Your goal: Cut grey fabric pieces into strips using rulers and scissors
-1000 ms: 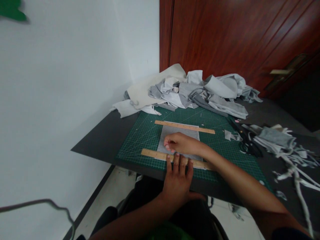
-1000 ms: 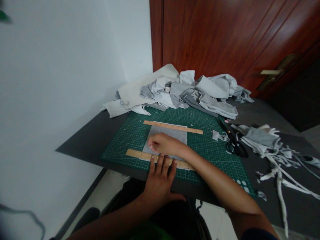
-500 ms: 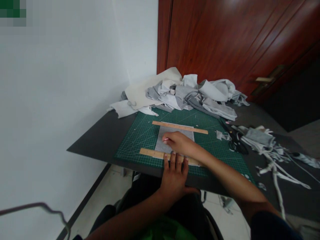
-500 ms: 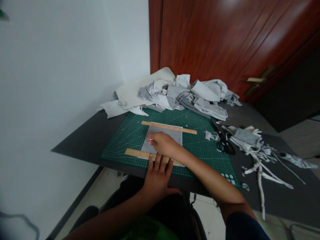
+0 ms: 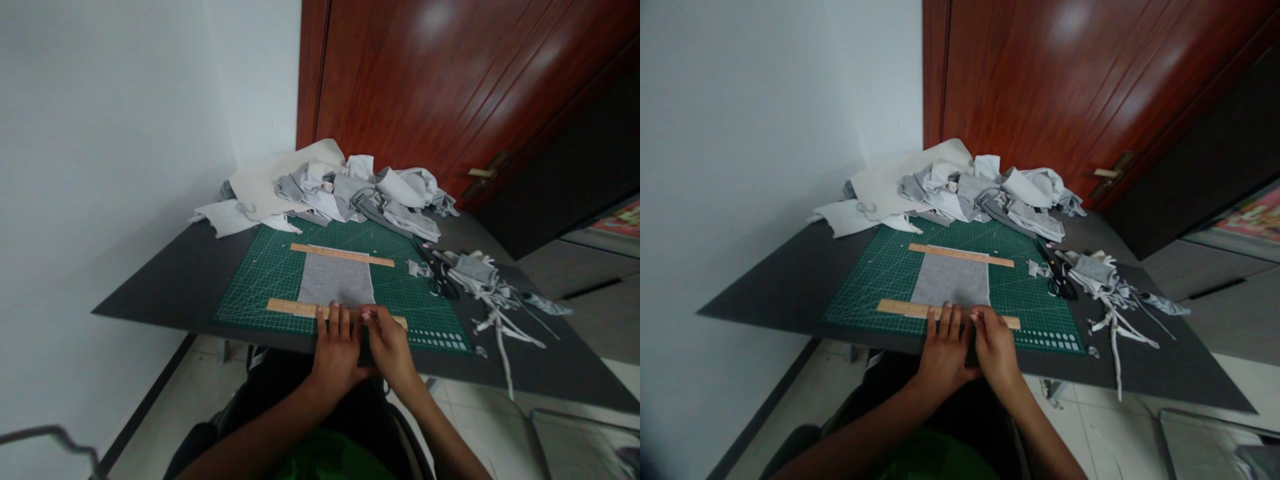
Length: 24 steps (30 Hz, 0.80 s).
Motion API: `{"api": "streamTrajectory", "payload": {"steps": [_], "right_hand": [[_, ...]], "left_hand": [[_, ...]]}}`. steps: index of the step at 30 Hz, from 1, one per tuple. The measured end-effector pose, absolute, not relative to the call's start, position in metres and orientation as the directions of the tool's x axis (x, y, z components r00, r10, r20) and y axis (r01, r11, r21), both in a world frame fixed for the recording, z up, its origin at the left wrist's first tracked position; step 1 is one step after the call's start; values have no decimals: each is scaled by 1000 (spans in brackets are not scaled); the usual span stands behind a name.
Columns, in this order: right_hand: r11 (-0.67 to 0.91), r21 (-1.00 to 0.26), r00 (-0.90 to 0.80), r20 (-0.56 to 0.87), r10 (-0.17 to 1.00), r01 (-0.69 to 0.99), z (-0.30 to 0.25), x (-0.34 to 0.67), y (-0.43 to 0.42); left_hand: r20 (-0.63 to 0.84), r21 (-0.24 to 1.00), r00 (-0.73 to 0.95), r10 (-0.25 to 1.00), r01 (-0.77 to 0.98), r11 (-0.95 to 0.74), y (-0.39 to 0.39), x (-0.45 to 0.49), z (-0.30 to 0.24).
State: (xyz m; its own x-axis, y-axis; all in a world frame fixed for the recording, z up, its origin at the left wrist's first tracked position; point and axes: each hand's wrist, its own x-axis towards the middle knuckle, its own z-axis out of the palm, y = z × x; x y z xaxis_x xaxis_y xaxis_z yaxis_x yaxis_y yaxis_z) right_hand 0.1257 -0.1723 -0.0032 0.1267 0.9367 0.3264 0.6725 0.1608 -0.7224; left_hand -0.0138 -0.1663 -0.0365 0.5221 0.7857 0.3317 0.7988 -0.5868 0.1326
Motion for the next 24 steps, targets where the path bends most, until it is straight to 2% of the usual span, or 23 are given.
{"api": "streamTrajectory", "payload": {"steps": [4, 13, 19, 24], "right_hand": [[149, -667, 174, 393, 903, 730, -30, 121, -185], [179, -373, 8, 448, 894, 911, -33, 114, -186], [116, -281, -1, 382, 924, 953, -28, 115, -186], [45, -236, 37, 331, 943, 971, -21, 118, -184]], "left_hand": [[318, 130, 534, 783, 794, -594, -165, -14, -36], [322, 83, 530, 785, 810, -581, -170, -13, -33], [197, 172, 638, 744, 725, -667, -158, -36, -4], [178, 246, 680, 711, 669, -702, -144, -49, 12]]}}
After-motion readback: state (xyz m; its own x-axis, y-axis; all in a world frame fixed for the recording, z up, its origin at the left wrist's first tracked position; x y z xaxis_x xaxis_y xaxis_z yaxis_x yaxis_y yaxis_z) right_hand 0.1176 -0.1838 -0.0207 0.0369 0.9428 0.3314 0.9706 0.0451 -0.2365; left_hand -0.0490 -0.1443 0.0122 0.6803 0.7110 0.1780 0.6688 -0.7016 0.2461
